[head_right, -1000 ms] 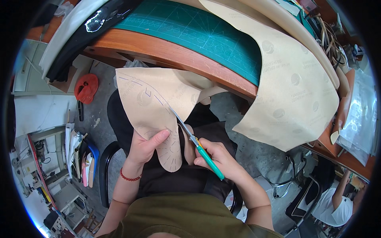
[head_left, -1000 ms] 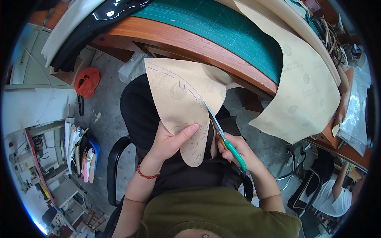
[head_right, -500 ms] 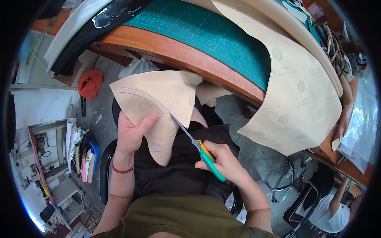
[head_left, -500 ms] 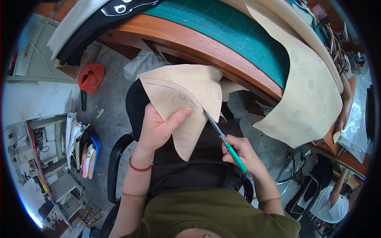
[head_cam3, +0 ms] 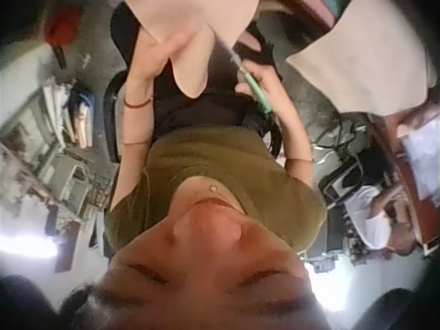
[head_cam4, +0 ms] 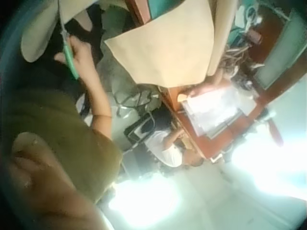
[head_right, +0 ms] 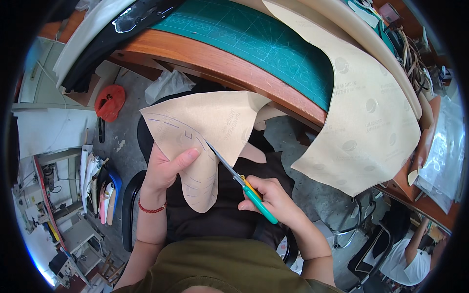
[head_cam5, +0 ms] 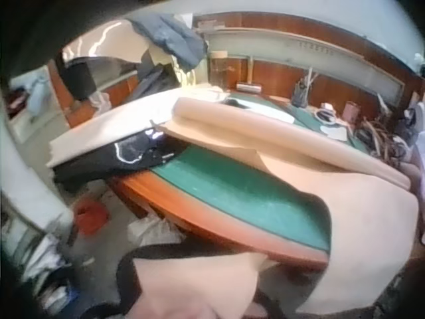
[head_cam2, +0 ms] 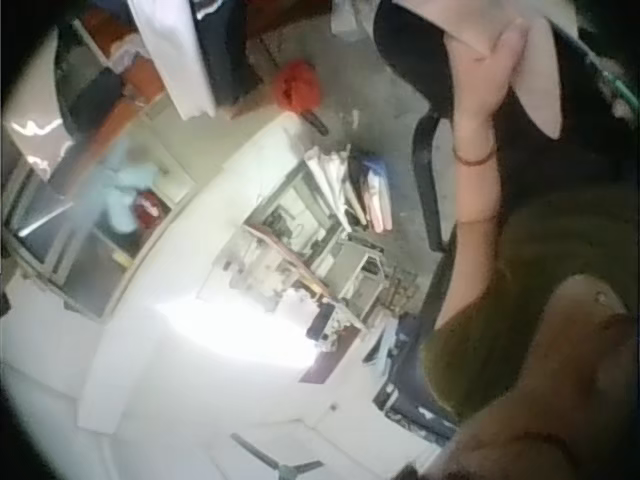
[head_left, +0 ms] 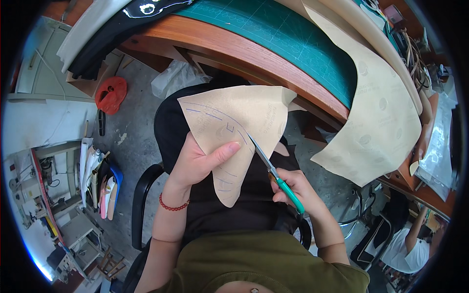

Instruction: The person uses green-handled scissors to cut a piece of tan material along a pre-drawn pattern. After cutting, they compare the piece to a white paper template. They then handle a roll of white tape and a strip of tan material, preparing them for the next step.

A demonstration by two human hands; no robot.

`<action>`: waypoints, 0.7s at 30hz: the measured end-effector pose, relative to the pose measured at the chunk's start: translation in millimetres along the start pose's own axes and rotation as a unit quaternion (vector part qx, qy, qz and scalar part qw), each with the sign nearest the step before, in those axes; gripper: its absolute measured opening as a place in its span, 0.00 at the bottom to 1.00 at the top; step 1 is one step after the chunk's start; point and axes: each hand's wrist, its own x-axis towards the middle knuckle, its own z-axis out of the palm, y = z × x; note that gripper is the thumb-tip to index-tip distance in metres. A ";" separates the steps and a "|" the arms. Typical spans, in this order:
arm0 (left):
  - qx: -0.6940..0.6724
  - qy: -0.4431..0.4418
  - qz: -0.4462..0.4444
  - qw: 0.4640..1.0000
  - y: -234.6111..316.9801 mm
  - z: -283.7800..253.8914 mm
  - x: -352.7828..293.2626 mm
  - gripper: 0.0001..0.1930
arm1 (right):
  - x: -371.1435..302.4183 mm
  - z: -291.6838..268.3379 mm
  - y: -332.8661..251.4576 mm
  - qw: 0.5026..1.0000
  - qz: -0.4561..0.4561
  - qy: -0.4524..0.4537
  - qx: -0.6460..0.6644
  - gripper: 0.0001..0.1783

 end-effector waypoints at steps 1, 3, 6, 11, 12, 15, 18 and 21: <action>-0.004 -0.002 -0.004 1.000 -0.4 -0.1 0.1 0.16 | -0.2 0.1 0.2 1.000 0.002 0.000 0.002 0.26; -0.006 -0.017 -0.012 1.000 -1.1 -0.7 0.1 0.17 | 1.2 0.5 0.1 1.000 -0.010 0.001 0.017 0.26; -0.005 -0.046 -0.030 0.998 0.2 -2.4 -2.0 0.18 | 4.1 2.2 -2.7 0.999 -0.028 0.001 0.035 0.26; -0.036 -0.061 -0.060 0.996 2.6 -4.3 -4.1 0.18 | 4.4 -0.2 -2.4 0.999 -0.033 -0.012 0.031 0.25; -0.030 -0.059 -0.056 0.996 3.5 -3.9 -4.0 0.18 | 3.8 -1.1 -2.3 0.999 -0.031 -0.014 0.022 0.25; -0.029 -0.036 -0.042 0.998 2.6 -0.9 -2.1 0.18 | 2.5 -2.7 -3.8 1.000 -0.015 -0.012 0.010 0.25; -0.045 0.002 -0.031 0.999 -2.3 0.5 -0.1 0.16 | 2.1 -2.9 -5.8 1.000 -0.006 -0.012 0.006 0.25; -0.022 -0.007 -0.030 0.999 -2.8 0.8 0.6 0.15 | 3.0 -0.8 -3.2 1.000 -0.021 -0.007 0.009 0.24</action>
